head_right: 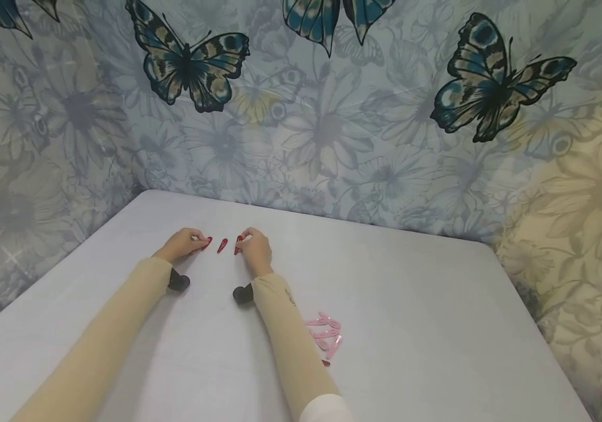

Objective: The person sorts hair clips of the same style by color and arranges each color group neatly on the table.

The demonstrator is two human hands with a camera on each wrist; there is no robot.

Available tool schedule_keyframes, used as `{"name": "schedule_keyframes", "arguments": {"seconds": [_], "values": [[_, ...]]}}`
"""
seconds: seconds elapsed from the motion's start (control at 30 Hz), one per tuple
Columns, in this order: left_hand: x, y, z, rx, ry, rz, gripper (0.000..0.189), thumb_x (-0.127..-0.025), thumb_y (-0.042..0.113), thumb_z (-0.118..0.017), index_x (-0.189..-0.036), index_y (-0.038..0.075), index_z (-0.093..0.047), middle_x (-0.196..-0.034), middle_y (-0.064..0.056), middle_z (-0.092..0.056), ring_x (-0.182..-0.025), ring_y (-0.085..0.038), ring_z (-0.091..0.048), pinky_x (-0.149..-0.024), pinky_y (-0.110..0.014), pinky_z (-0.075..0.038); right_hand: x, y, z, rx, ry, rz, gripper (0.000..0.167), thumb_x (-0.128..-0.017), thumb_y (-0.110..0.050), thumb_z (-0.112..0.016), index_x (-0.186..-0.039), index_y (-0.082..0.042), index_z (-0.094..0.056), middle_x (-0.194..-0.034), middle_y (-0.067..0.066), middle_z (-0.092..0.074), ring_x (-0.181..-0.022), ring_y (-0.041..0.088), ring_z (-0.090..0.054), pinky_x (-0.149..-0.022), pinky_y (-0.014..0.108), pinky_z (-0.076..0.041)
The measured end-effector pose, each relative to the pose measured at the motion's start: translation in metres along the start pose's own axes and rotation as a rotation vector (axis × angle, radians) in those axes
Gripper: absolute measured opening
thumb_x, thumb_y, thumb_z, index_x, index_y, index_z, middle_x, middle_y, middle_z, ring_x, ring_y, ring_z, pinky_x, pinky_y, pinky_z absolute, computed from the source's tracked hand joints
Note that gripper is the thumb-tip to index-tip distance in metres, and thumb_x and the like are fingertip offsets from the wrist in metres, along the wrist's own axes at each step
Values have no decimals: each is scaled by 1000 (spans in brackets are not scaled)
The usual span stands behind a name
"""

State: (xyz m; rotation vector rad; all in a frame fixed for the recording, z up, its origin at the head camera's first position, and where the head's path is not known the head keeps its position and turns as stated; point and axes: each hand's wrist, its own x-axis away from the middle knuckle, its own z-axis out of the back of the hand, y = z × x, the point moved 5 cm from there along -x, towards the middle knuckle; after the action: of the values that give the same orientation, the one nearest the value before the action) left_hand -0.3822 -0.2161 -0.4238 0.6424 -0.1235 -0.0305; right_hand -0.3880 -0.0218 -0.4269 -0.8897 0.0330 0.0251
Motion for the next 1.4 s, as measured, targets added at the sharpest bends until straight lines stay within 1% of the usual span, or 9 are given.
{"name": "schedule_keyframes", "arguments": {"seconds": [0.17, 0.27, 0.47, 0.73, 0.93, 1.03, 1.17, 1.3, 1.4], "values": [[0, 3, 3, -9, 15, -6, 22, -97, 24, -61, -97, 3, -66, -53, 6, -45, -54, -9, -42, -61, -26, -34, -2, -2, -1, 4, -14, 34, 11, -87, -17, -73, -91, -10, -65, -78, 2, -64, -64, 11, -42, -55, 23, -30], [1, 4, 2, -9, 9, -8, 22, -97, 24, -61, -96, 2, -66, -52, 6, -45, -54, -10, -42, -61, -26, -34, -1, -3, -2, 56, -20, 43, 14, -85, -19, -74, -91, -11, -64, -80, 3, -65, -65, 11, -43, -55, 23, -30], [2, 1, -1, -7, 2, 0, 22, -98, 25, -60, -93, 4, -66, -53, 7, -45, -55, -9, -42, -63, -25, -35, 0, -3, -4, 206, -37, 46, 18, -87, -26, -73, -95, -13, -65, -93, 6, -71, -68, 13, -45, -55, 23, -30], [4, 3, -2, 4, 7, 17, 21, -98, 23, -60, -95, 3, -66, -55, 5, -45, -55, -10, -42, -61, -26, -34, 1, -5, -5, 284, -47, 63, 20, -88, -29, -71, -99, -12, -66, -105, 8, -72, -86, 20, -61, -66, 29, -43], [4, 2, -1, 2, 8, 15, 23, -98, 24, -59, -95, 3, -66, -55, 5, -46, -55, -10, -41, -60, -26, -34, 0, -6, -5, 296, -58, 68, 25, -90, -30, -70, -105, -12, -65, -106, 10, -71, -88, 21, -61, -71, 32, -47], [2, 2, 1, -2, 13, 7, 23, -98, 24, -60, -94, 2, -66, -55, 5, -46, -56, -10, -42, -60, -25, -34, 0, -6, -4, 276, -72, 67, 30, -90, -30, -69, -114, -13, -63, -115, 11, -69, -98, 23, -63, -79, 36, -49], [2, 3, 2, -16, 16, 9, 23, -98, 25, -60, -94, 3, -66, -56, 5, -45, -58, -10, -44, -62, -26, -34, 0, -7, -3, 251, -100, 67, 42, -90, -31, -69, -128, -16, -58, -128, 12, -65, -117, 28, -61, -93, 42, -48], [1, 2, 1, -13, 1, 27, 23, -98, 26, -60, -94, 4, -66, -56, 6, -45, -58, -10, -44, -64, -26, -34, 0, -6, -4, 262, -132, 77, 46, -89, -31, -71, -131, -20, -58, -123, 10, -67, -119, 28, -60, -93, 41, -49], [2, 0, 0, -8, -3, 31, 23, -98, 26, -60, -94, 4, -66, -55, 7, -44, -57, -10, -44, -64, -27, -34, 1, -6, -5, 274, -148, 90, 40, -88, -30, -71, -126, -21, -63, -116, 8, -70, -115, 26, -62, -89, 40, -50]]}}
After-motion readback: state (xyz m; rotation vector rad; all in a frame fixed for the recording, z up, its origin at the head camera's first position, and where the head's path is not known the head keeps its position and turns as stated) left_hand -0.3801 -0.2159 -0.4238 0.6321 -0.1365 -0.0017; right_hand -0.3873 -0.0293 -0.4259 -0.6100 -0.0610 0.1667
